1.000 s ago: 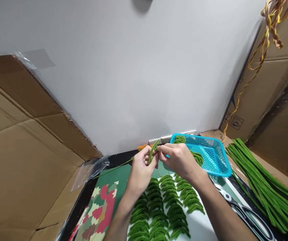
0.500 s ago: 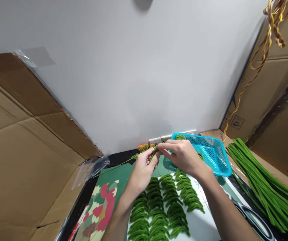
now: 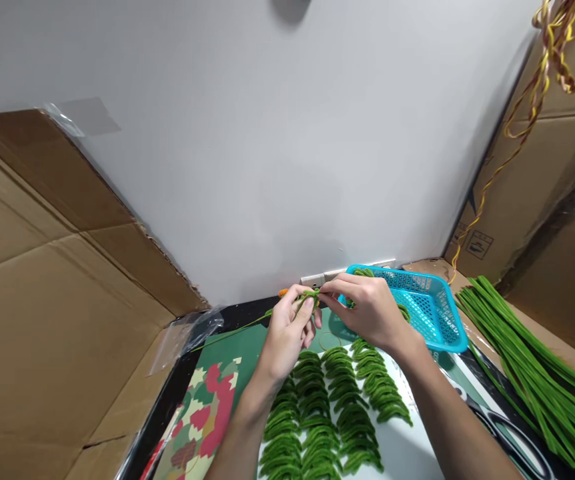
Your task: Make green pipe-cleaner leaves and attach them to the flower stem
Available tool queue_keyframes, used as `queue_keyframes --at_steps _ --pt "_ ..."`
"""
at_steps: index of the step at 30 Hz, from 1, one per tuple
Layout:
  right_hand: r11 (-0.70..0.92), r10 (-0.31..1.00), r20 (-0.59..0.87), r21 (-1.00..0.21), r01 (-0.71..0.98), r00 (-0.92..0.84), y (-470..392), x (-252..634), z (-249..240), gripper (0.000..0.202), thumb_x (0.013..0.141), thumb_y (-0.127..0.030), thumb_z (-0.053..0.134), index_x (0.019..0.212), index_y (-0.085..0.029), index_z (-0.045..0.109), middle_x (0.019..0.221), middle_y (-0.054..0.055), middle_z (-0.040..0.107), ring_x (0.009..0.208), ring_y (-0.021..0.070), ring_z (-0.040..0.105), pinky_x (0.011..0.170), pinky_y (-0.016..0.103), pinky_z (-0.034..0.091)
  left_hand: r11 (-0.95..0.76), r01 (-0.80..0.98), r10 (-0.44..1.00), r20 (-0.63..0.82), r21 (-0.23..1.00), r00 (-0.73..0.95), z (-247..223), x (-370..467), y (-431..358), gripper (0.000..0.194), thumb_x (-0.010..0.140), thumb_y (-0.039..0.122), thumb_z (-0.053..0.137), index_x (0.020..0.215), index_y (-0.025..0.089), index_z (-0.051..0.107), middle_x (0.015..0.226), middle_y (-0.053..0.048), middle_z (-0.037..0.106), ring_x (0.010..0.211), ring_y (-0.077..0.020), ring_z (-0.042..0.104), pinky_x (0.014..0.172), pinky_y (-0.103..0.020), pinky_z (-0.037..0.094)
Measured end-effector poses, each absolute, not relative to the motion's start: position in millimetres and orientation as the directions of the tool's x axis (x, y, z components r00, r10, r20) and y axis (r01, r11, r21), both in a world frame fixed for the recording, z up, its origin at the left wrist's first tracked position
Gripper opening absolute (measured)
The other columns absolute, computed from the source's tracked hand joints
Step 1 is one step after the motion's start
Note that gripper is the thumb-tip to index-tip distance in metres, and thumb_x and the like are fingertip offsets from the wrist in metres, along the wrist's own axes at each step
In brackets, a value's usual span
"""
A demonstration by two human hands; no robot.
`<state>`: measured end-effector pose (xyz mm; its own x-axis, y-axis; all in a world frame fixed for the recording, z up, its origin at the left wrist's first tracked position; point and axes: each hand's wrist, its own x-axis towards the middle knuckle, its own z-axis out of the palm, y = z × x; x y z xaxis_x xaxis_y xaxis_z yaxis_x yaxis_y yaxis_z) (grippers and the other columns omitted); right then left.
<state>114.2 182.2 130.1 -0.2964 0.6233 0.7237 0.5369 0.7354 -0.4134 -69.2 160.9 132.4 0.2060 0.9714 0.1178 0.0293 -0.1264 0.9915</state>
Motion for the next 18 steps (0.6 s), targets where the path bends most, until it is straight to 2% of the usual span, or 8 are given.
queue_keyframes --at_steps 5,18 --pt "0.709 0.645 0.710 -0.418 0.568 -0.283 181.7 108.9 128.1 0.009 0.099 -0.021 0.071 0.096 -0.023 0.079 0.091 0.000 0.082 0.072 0.0139 0.073 0.065 0.026 0.045 -0.165 -0.009 0.977 0.165 0.986 0.132 132.6 -66.0 158.1 0.040 0.096 0.055 0.069 0.089 0.019 0.051 0.068 0.007 0.056 0.041 -0.0024 0.038 0.037 -0.015 0.027" --pt "0.689 0.709 0.620 -0.509 0.517 -0.335 176.1 107.4 133.6 0.017 0.099 -0.020 0.061 0.087 -0.021 0.073 0.083 0.000 0.077 0.068 0.0133 0.067 0.064 0.026 0.044 -0.090 -0.080 0.987 0.100 0.993 0.127 136.1 -63.1 156.1 0.047 0.089 0.058 0.076 0.088 0.021 0.047 0.068 0.009 0.049 0.047 -0.0038 0.037 0.038 -0.012 0.029"
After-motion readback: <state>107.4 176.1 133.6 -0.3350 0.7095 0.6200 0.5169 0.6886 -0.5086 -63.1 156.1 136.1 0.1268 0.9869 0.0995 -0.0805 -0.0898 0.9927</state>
